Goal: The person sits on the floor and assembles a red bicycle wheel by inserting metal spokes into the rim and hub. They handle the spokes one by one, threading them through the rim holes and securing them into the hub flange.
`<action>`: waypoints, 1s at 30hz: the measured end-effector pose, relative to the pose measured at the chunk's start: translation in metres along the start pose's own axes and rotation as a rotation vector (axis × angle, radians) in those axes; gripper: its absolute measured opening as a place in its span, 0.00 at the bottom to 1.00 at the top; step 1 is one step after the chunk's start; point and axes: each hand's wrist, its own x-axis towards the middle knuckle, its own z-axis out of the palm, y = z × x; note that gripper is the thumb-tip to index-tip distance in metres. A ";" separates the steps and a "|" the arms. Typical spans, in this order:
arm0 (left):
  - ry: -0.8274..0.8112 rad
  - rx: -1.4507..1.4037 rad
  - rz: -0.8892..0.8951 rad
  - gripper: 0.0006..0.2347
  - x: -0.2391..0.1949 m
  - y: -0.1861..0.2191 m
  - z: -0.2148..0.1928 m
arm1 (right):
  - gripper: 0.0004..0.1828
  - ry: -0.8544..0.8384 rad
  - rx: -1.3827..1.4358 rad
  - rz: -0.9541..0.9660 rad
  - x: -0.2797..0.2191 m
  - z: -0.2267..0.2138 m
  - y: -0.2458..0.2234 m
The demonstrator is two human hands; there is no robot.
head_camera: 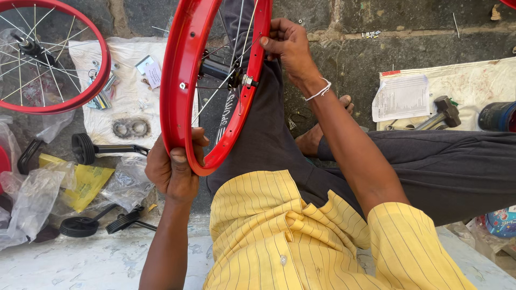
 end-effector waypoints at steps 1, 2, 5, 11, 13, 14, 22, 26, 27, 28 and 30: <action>-0.009 -0.003 0.006 0.26 0.000 -0.001 0.001 | 0.10 -0.024 -0.040 -0.025 0.001 -0.002 0.001; -0.017 0.002 0.031 0.25 -0.001 -0.001 0.002 | 0.09 -0.028 -0.053 -0.040 0.002 -0.002 0.002; -0.030 -0.020 0.073 0.24 -0.001 0.001 0.007 | 0.07 -0.036 -0.113 -0.088 0.001 -0.003 0.003; -0.037 -0.107 0.064 0.24 0.001 0.003 0.008 | 0.07 -0.039 -0.159 -0.110 -0.010 -0.002 -0.005; -0.058 -0.066 0.038 0.26 -0.001 0.003 0.003 | 0.08 -0.045 -0.153 -0.032 -0.012 -0.001 -0.015; -0.075 -0.061 0.060 0.26 -0.003 0.002 0.001 | 0.12 -0.060 -0.157 0.066 -0.014 0.001 -0.020; -0.102 0.014 0.142 0.24 -0.030 -0.008 -0.012 | 0.15 -0.160 0.002 0.356 -0.046 0.012 -0.006; -0.071 -0.064 0.070 0.24 -0.035 -0.011 -0.014 | 0.17 -0.150 -0.071 0.252 -0.050 0.016 -0.001; -0.082 -0.091 0.085 0.23 -0.033 -0.011 -0.014 | 0.17 -0.155 -0.082 0.247 -0.051 0.017 -0.002; -0.094 -0.118 0.100 0.23 -0.031 -0.011 -0.014 | 0.17 -0.160 -0.093 0.244 -0.052 0.018 -0.004; -0.079 -0.170 0.098 0.22 -0.026 -0.012 -0.013 | 0.19 -0.166 -0.133 0.303 -0.051 0.017 -0.010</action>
